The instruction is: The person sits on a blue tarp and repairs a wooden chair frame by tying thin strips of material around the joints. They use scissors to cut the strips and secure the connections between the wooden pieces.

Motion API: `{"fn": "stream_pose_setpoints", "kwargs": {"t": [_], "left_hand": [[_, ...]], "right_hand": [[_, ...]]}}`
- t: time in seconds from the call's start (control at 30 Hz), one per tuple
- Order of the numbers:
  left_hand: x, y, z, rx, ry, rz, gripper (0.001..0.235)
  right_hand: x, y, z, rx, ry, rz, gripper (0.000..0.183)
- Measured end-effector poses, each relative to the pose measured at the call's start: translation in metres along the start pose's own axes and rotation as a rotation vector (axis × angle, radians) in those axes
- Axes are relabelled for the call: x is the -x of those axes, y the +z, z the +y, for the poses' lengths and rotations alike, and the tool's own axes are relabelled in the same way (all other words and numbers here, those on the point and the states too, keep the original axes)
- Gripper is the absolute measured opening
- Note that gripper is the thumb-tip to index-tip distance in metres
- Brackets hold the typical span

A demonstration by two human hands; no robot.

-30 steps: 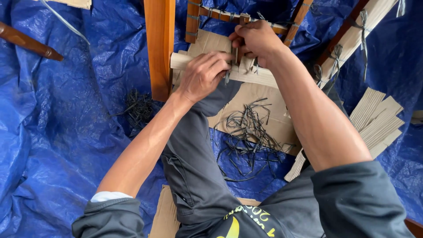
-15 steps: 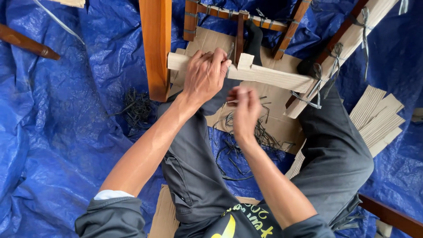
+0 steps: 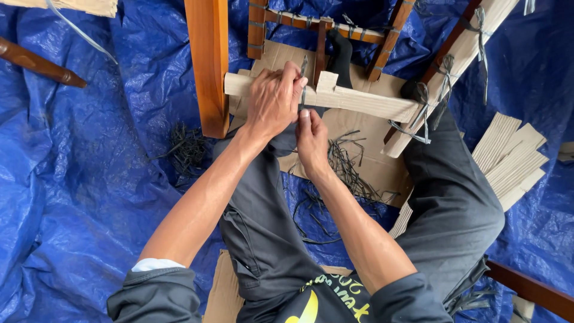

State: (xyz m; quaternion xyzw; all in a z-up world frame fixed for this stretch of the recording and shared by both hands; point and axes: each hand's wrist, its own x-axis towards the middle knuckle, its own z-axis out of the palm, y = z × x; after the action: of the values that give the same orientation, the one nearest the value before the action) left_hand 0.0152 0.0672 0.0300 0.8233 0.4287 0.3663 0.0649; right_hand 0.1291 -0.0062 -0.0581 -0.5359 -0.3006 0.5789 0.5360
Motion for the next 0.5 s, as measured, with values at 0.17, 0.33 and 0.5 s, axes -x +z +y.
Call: {"fn": "stream_pose_setpoints", "kwargs": {"t": [0.17, 0.33, 0.5], "left_hand": [[0.005, 0.003, 0.006, 0.111, -0.055, 0.098, 0.011], [0.032, -0.006, 0.05, 0.125, -0.127, 0.317, 0.008], [0.062, 0.037, 0.047, 0.533, -0.526, 0.507, 0.009]], "right_hand": [[0.044, 0.005, -0.048, 0.564, -0.245, 0.012, 0.033], [0.066, -0.001, -0.042, 0.762, -0.368, -0.062, 0.02], [0.081, -0.002, -0.043, 0.892, -0.479, -0.141, 0.011]]}}
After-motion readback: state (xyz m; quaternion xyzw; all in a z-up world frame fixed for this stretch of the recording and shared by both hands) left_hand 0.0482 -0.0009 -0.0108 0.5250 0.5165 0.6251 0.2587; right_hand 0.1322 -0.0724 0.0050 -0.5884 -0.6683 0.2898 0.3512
